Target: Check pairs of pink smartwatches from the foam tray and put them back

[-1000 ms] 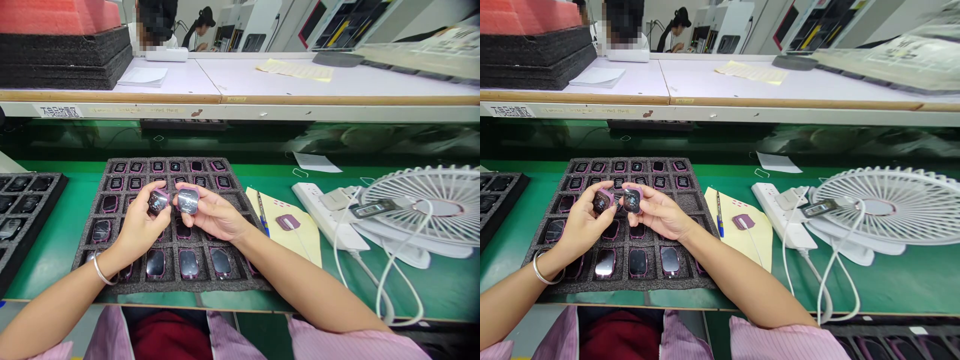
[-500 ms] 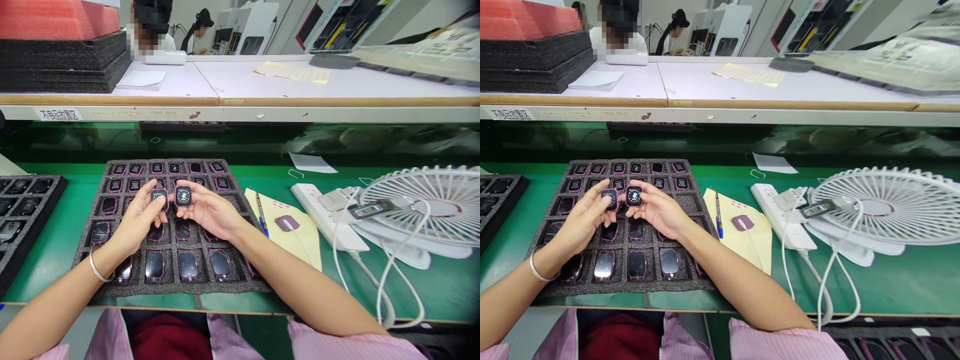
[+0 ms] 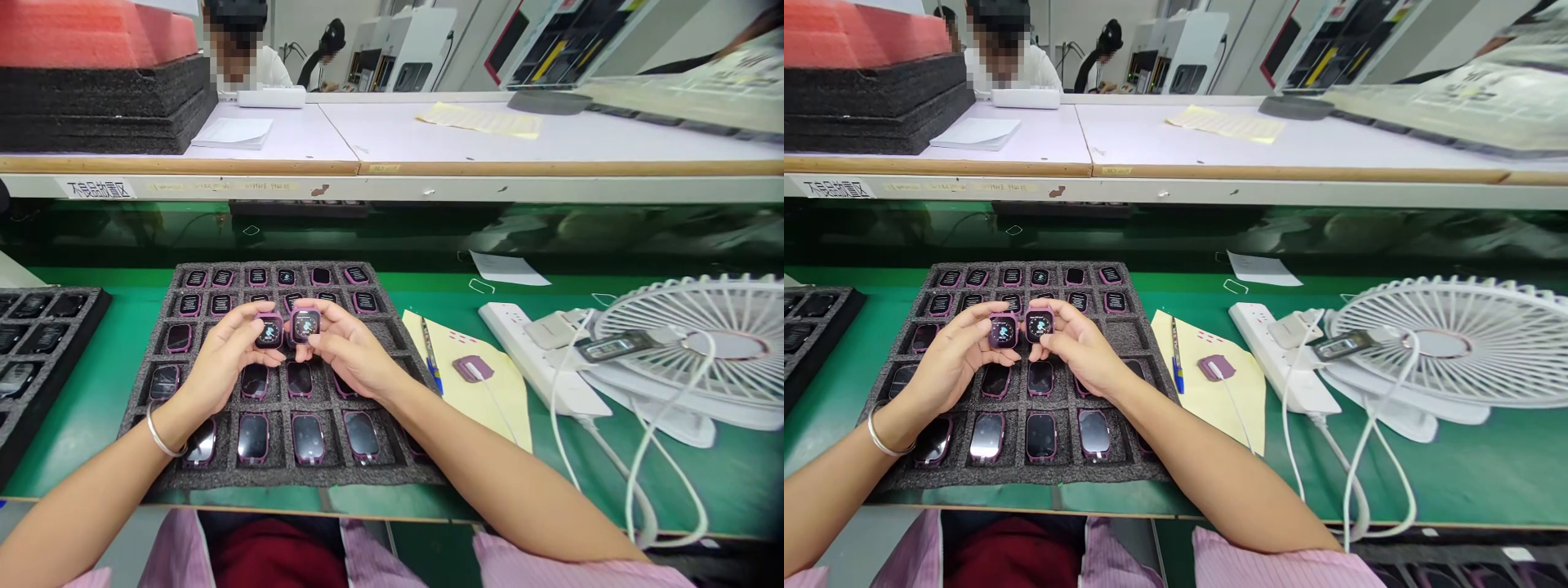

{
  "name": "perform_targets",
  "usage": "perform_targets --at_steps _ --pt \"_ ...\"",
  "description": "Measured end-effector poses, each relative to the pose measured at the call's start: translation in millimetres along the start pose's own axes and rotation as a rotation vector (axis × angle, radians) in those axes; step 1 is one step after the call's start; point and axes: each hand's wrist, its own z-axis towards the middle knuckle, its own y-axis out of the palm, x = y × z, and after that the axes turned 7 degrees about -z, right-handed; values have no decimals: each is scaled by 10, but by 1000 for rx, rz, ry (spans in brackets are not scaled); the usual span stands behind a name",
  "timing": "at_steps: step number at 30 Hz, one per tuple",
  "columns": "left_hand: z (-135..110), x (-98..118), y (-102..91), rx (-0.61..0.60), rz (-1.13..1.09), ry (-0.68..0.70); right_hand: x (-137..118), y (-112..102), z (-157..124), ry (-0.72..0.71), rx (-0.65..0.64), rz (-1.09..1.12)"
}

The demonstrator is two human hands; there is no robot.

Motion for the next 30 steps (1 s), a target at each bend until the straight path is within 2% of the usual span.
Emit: perform_targets --at_steps 9,30 --pt "-14 0 57 -10 92 38 28 -5 10 -7 24 -23" --pt "-9 -40 48 -30 205 140 14 5 -9 -36 11 -56"
